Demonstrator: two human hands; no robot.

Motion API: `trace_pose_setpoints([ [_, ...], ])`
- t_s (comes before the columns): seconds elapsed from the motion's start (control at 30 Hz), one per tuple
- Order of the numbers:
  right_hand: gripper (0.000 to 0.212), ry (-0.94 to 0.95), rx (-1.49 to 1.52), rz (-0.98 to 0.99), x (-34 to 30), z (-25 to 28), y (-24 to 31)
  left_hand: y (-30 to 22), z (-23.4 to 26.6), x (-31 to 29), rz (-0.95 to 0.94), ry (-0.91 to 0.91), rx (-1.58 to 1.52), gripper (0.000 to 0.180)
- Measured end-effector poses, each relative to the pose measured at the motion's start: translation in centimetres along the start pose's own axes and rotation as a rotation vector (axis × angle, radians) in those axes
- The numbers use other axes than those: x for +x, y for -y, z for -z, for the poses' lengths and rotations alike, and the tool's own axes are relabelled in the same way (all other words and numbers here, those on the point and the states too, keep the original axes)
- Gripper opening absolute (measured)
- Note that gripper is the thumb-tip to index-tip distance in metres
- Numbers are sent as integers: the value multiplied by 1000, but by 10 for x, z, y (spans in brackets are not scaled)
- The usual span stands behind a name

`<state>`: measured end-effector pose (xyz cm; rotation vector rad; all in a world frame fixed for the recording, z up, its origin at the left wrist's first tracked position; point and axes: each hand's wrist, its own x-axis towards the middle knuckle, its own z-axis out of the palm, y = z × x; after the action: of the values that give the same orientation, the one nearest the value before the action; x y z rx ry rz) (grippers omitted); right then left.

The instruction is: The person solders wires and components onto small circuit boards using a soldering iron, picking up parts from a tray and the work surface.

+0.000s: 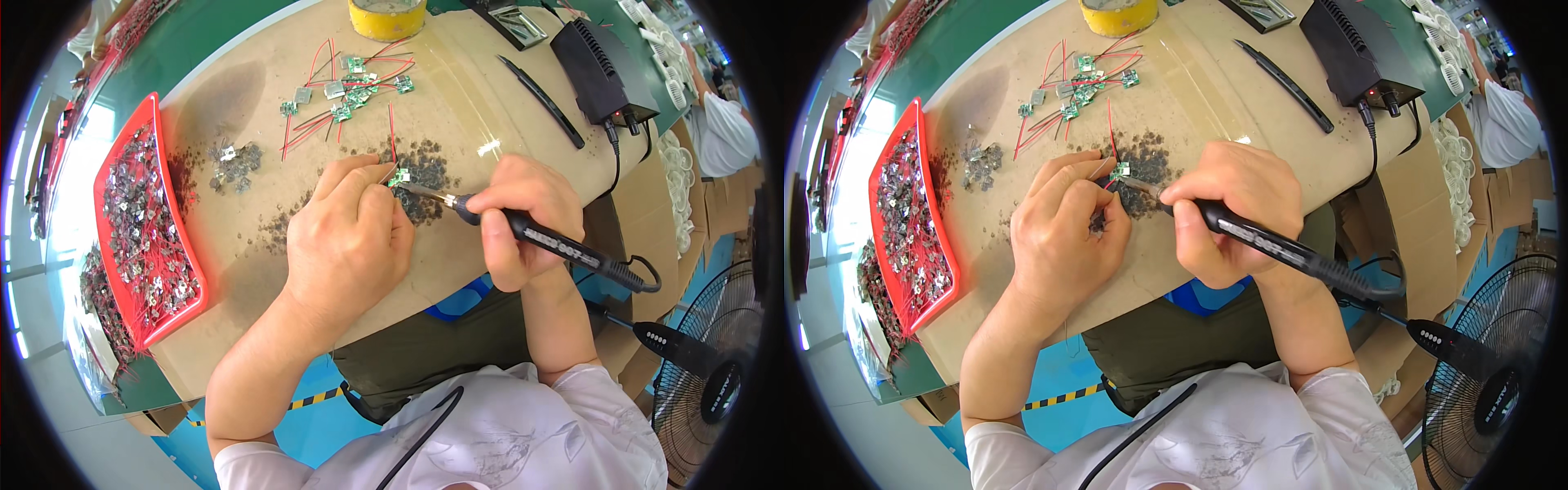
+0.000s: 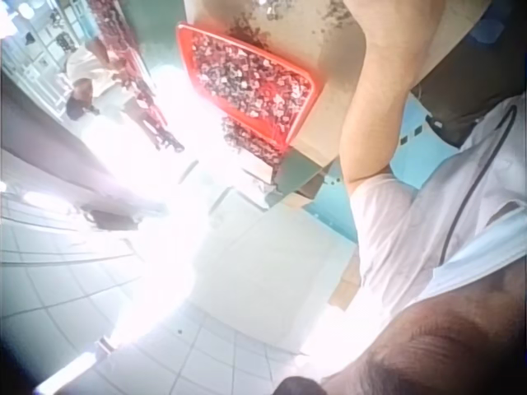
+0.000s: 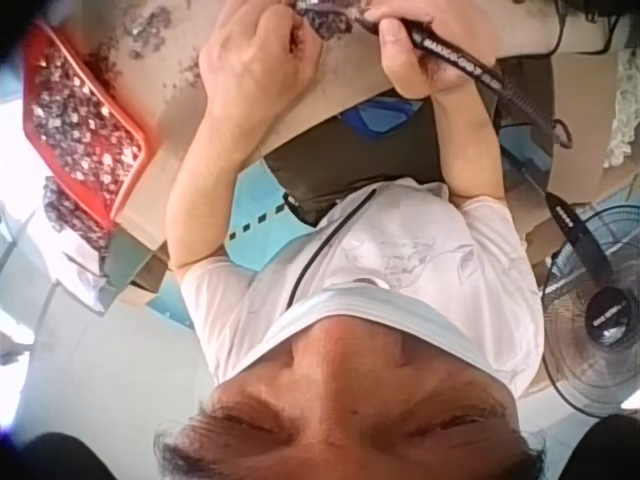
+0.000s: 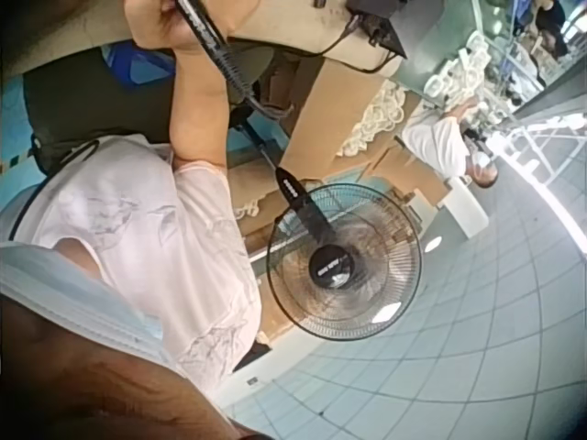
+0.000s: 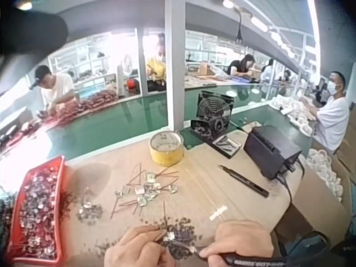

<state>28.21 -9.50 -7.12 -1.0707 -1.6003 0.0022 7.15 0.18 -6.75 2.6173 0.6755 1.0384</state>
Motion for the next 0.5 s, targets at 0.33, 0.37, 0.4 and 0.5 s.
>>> trace_pose_setpoints([
  [0.33, 10, -154, -64, -159, 0, -6, 8, -2, 1, 0, 5, 7, 5, 19],
  [0.37, 10, -162, -36, -161, 0, -7, 7, -1, 1, 0, 1, 8, 9, 18],
  [0.4, 10, -163, -36, -157, -2, -6, 5, -1, 0, 0, -2, 6, 11, 18],
  [0.5, 9, -134, 15, -86, -6, -3, 4, 0, 0, -1, -7, -10, 7, 18],
])
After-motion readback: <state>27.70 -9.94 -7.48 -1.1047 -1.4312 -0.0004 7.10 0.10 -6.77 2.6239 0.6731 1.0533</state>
